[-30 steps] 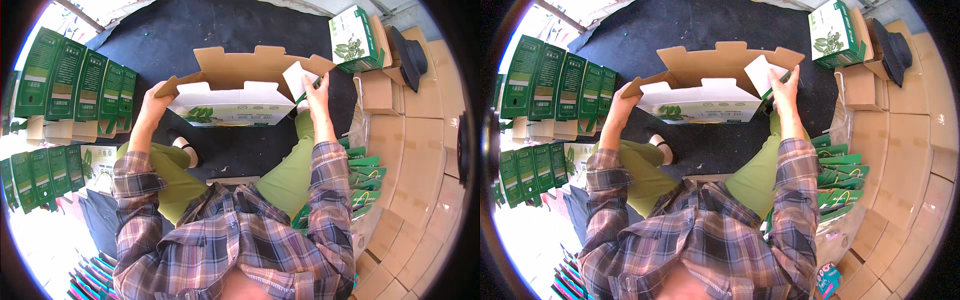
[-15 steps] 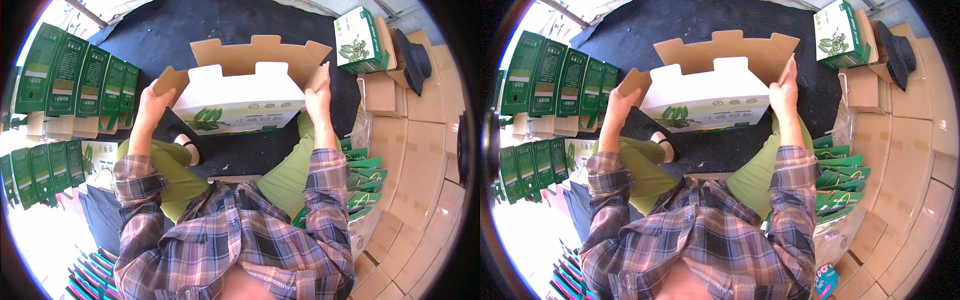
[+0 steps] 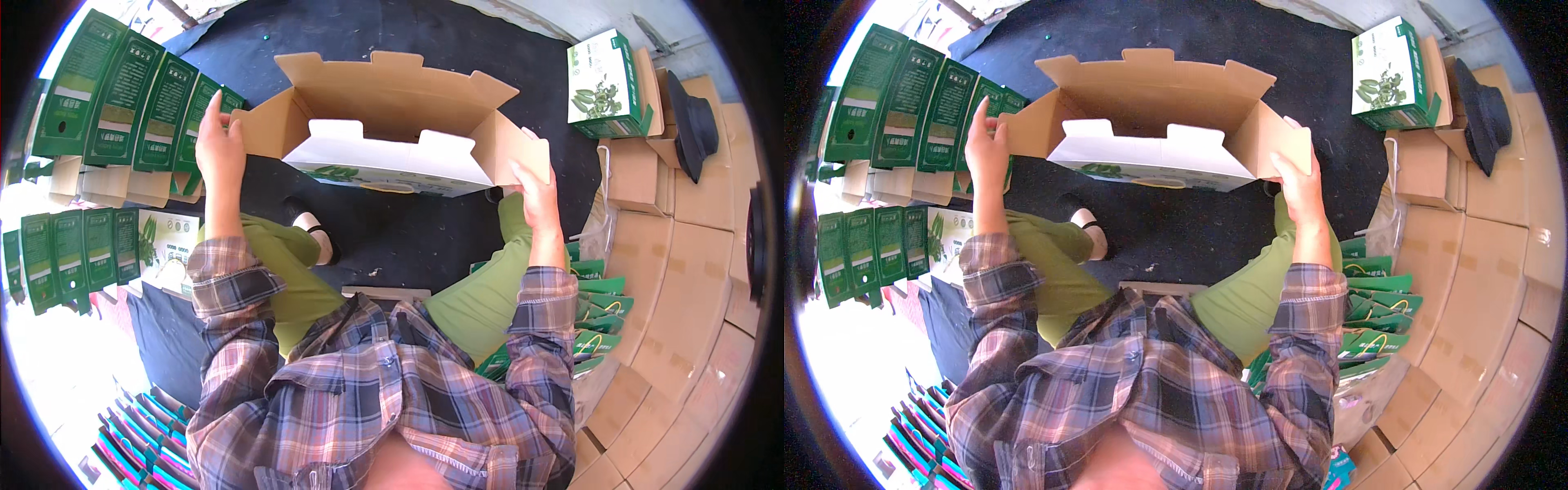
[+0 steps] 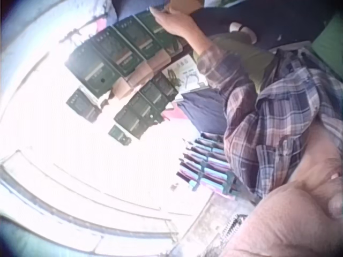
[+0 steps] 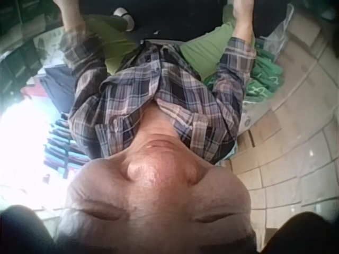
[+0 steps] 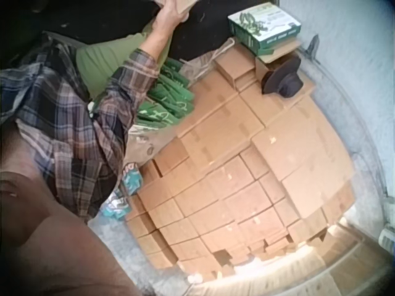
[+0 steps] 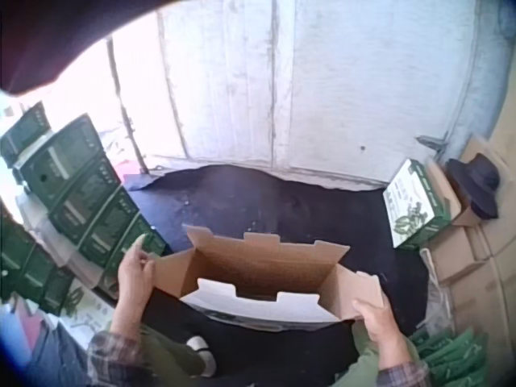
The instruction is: The person takes flat cardboard boxes, folds and tucks their flaps by hand to assemble them into packaging boxes, and stacks the assembled boxes.
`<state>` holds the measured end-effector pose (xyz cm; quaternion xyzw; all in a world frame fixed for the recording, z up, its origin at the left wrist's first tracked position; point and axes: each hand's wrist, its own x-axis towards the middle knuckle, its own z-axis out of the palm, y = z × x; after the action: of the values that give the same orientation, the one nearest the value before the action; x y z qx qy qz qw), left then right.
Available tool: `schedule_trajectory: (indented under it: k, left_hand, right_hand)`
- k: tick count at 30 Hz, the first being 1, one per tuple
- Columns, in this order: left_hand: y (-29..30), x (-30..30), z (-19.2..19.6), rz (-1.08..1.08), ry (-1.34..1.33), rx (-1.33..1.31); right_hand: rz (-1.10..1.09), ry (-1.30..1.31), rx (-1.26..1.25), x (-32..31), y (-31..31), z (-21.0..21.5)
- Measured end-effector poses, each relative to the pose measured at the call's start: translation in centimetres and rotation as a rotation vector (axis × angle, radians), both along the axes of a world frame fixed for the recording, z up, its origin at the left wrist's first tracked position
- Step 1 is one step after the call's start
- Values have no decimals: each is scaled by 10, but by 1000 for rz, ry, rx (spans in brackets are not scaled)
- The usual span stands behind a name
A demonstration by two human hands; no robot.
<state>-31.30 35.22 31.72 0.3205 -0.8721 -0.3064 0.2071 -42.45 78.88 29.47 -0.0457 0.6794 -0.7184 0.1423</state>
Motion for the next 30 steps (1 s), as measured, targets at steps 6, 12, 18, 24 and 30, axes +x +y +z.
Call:
schedule_trajectory:
  k: [6, 12, 18, 24, 30]
  left_hand:
    - [24, -29, -1, -138, -256, -901]
    - [34, -41, 2, -402, -9, -659]
    - [35, -23, 13, -632, 72, -125]
    - [30, -16, -3, -789, -209, -52]
    - [32, -11, -6, -849, -369, -168]
  right_hand:
    - [104, -73, 32, 6, 10, 5]
    - [133, -103, 19, 10, 18, 4]
    - [91, -109, -8, 8, 18, 4]
    - [80, -31, 11, 8, 19, -3]
    - [130, 217, 269, 16, 7, 12]
